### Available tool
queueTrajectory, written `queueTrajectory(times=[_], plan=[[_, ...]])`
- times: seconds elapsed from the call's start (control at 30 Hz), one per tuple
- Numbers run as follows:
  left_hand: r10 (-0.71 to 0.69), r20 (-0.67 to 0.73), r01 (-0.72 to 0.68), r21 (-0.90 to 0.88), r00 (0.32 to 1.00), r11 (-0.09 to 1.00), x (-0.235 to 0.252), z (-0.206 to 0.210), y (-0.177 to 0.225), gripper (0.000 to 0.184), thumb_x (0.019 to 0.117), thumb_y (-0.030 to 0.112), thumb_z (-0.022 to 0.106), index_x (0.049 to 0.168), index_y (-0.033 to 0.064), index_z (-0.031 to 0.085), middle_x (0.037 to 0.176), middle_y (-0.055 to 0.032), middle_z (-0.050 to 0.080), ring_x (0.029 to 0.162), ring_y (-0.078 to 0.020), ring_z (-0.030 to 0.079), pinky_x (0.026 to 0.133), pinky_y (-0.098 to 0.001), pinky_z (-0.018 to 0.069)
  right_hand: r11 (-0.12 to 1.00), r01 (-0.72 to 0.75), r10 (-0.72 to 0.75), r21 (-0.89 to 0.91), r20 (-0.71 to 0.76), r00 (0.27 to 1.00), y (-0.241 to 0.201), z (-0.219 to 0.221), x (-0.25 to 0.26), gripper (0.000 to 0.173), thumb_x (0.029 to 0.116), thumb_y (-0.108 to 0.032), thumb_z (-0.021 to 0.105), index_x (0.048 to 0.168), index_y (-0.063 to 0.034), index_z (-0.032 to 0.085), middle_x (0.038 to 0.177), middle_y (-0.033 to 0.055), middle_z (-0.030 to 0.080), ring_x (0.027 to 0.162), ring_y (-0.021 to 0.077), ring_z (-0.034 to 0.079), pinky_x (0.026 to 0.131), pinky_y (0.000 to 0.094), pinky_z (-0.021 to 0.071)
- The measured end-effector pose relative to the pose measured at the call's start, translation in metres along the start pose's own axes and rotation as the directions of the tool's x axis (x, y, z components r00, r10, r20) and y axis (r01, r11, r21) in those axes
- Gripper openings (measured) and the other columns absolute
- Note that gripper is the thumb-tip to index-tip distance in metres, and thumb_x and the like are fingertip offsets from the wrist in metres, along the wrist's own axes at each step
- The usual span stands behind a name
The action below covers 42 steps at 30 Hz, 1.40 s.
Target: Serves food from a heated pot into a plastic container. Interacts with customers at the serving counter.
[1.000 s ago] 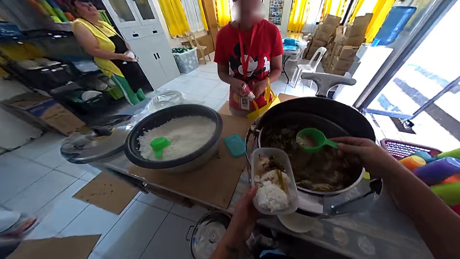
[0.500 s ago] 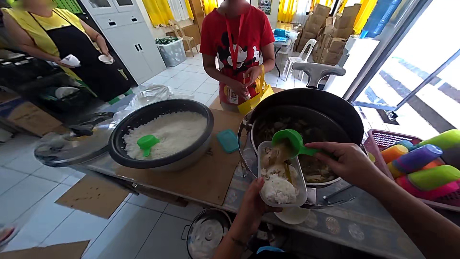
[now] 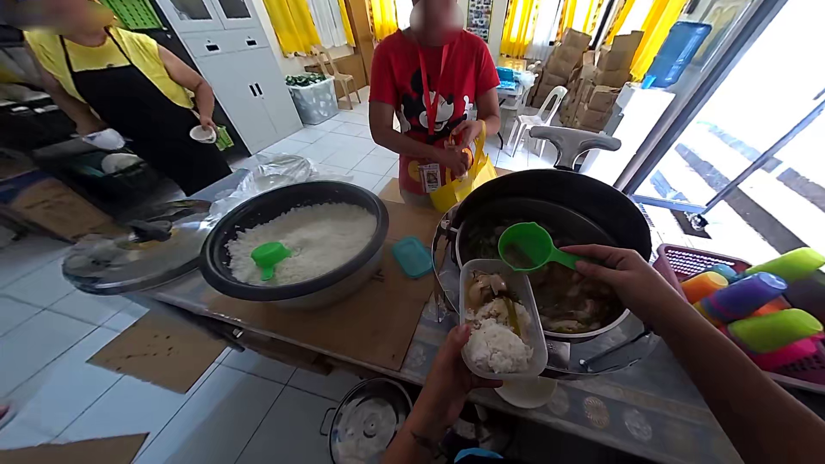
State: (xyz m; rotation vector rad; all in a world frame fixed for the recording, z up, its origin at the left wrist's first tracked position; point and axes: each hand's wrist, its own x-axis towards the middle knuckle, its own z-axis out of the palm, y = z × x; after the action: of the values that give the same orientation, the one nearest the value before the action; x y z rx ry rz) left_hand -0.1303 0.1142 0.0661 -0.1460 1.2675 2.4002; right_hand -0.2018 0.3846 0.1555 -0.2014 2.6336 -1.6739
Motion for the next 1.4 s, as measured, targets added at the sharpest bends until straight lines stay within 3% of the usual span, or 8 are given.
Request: queueTrajectory(times=[0.23, 0.37, 0.47, 0.57, 0.8, 1.0, 1.3, 1.4], plan=[[0.015, -0.002, -0.015, -0.004, 1.000, 1.000, -0.007, -0.010, 0.007, 0.043, 0.1073, 0.032, 0.022, 0.132, 0.0068, 0.046, 0.104, -0.0092, 0.071, 0.084, -0.0192, 0.074, 0.066, -0.0329, 0.0620, 0.977, -0.073, 0.079, 0.199, -0.021, 0.997, 0.014, -0.011, -0.006, 0.031, 0.1051, -0.005, 0.044, 0.131, -0.0020, 0.062, 0.082, -0.0066, 0.067, 0.050, -0.0044, 0.044, 0.046, 0.0111, 0.0364], [0.072, -0.076, -0.073, -0.007, 0.994, 0.997, -0.023, -0.033, 0.013, 0.040, 0.1078, 0.031, 0.024, 0.132, 0.0073, 0.046, 0.103, -0.0078, 0.072, 0.085, -0.0187, 0.074, 0.067, -0.0337, 0.0625, 0.994, -0.098, 0.097, -0.048, -0.034, 0.995, 0.036, -0.017, -0.015, 0.031, 0.1020, -0.004, 0.048, 0.130, 0.0006, 0.062, 0.083, -0.0052, 0.068, 0.055, -0.0041, 0.049, 0.051, 0.0138, 0.0394], [0.119, -0.201, -0.116, 0.025, 0.972, 0.993, -0.039, -0.057, 0.014, 0.040, 0.1062, 0.029, 0.028, 0.136, 0.0050, 0.040, 0.103, -0.0087, 0.070, 0.084, -0.0185, 0.072, 0.067, -0.0342, 0.0615, 0.831, -0.189, 0.217, -0.522, -0.008, 0.976, 0.047, -0.016, -0.017, 0.032, 0.1038, -0.004, 0.054, 0.134, -0.0015, 0.065, 0.106, 0.0184, 0.072, 0.092, 0.0287, 0.067, 0.087, 0.0492, 0.0521], [0.124, -0.314, -0.126, 0.015, 0.941, 0.992, -0.052, -0.088, 0.007, 0.038, 0.1047, 0.027, 0.030, 0.133, 0.0046, 0.042, 0.100, -0.0099, 0.070, 0.082, -0.0194, 0.073, 0.065, -0.0341, 0.0614, 0.549, -0.243, 0.332, -0.800, -0.058, 0.942, 0.054, 0.001, -0.009, 0.036, 0.1049, -0.010, 0.054, 0.138, -0.0140, 0.066, 0.127, 0.0284, 0.067, 0.123, 0.0518, 0.059, 0.102, 0.0723, 0.0399], [0.086, -0.503, -0.085, 0.026, 0.860, 0.996, -0.052, -0.170, -0.026, 0.039, 0.1096, 0.025, 0.027, 0.136, 0.0023, 0.045, 0.103, -0.0156, 0.069, 0.084, -0.0241, 0.072, 0.067, -0.0383, 0.0606, 0.455, -0.212, 0.319, -0.865, -0.064, 0.946, 0.042, 0.037, -0.003, 0.034, 0.1048, -0.013, 0.055, 0.136, -0.0153, 0.068, 0.125, 0.0265, 0.068, 0.119, 0.0516, 0.061, 0.098, 0.0712, 0.0428], [0.124, -0.477, -0.029, 0.201, 0.870, 0.979, -0.004, -0.231, -0.037, 0.045, 0.1122, 0.026, 0.024, 0.145, 0.0002, 0.041, 0.121, -0.0209, 0.061, 0.097, -0.0257, 0.066, 0.079, -0.0416, 0.0572, 0.412, -0.226, 0.369, -0.882, -0.065, 0.927, 0.032, 0.040, -0.011, 0.039, 0.1044, -0.010, 0.055, 0.142, -0.0157, 0.063, 0.132, 0.0255, 0.066, 0.124, 0.0504, 0.059, 0.101, 0.0702, 0.0416], [0.196, -0.438, -0.006, 0.398, 0.877, 0.917, 0.106, -0.269, -0.027, 0.051, 0.1136, 0.027, 0.026, 0.142, -0.0097, 0.046, 0.141, -0.0317, 0.051, 0.130, -0.0377, 0.052, 0.108, -0.0509, 0.0413, 0.417, -0.192, 0.251, -0.888, -0.090, 0.964, 0.020, 0.023, -0.048, 0.036, 0.0999, 0.001, 0.055, 0.134, -0.0038, 0.066, 0.125, 0.0288, 0.068, 0.117, 0.0531, 0.063, 0.097, 0.0724, 0.0437], [0.173, -0.467, -0.016, 0.321, 0.867, 0.947, 0.135, -0.269, -0.027, 0.052, 0.1138, 0.030, 0.026, 0.147, -0.0062, 0.041, 0.145, -0.0311, 0.048, 0.131, -0.0391, 0.051, 0.106, -0.0533, 0.0435, 0.456, -0.137, 0.159, -0.880, -0.071, 0.985, 0.024, 0.016, -0.058, 0.036, 0.0970, 0.007, 0.054, 0.131, 0.0014, 0.067, 0.123, 0.0320, 0.067, 0.116, 0.0547, 0.062, 0.098, 0.0712, 0.0436]])
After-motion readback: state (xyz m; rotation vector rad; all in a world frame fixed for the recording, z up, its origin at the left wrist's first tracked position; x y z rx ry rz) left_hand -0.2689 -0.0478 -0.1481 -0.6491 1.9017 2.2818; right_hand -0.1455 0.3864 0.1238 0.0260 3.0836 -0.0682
